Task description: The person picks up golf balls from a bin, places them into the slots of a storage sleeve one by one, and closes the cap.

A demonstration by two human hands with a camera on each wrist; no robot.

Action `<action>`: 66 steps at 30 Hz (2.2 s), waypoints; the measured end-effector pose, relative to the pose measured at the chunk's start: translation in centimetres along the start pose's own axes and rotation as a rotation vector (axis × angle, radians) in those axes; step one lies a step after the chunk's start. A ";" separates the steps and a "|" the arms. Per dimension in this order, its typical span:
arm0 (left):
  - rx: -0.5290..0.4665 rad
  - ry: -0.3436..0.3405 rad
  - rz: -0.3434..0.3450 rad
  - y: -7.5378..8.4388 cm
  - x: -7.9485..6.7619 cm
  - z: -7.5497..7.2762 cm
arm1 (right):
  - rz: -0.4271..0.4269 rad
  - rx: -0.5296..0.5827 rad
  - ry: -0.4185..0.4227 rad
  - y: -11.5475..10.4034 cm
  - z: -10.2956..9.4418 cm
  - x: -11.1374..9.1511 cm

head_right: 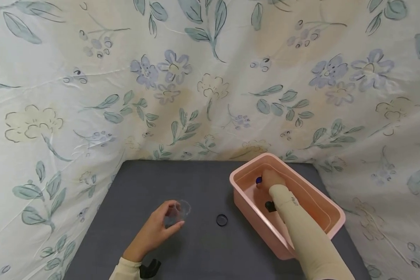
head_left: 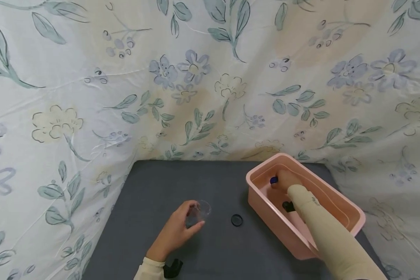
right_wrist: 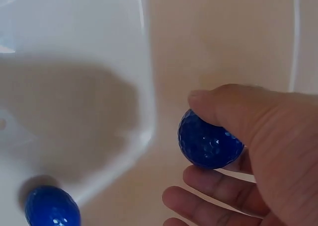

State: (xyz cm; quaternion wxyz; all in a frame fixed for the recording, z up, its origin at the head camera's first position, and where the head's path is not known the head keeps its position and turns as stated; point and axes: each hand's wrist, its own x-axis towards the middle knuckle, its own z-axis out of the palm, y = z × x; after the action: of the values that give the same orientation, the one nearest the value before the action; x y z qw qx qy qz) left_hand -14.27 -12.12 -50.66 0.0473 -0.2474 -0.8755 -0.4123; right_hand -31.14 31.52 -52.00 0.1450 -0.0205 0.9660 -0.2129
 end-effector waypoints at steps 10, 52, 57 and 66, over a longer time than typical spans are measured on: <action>0.039 0.009 0.009 0.1 -0.2 0.2 | 0.035 -0.038 0.014 -1.7 -1.3 -2.4; 0.075 0.050 0.009 0.4 0.0 0.3 | -0.313 0.093 0.260 -12.1 -2.6 -10.6; 0.079 0.057 0.010 0.6 0.1 0.3 | -0.332 0.147 0.249 -12.7 -2.2 -11.0; 0.068 0.068 0.040 0.6 0.4 0.4 | -0.376 0.255 0.248 -14.0 -1.1 -11.8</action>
State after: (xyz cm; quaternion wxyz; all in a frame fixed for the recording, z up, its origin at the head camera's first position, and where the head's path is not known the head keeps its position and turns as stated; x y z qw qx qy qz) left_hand -14.27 -11.38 -50.42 0.0939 -0.2491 -0.8817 -0.3896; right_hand -20.52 20.47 -42.00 -0.0154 -0.1551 0.9209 -0.3573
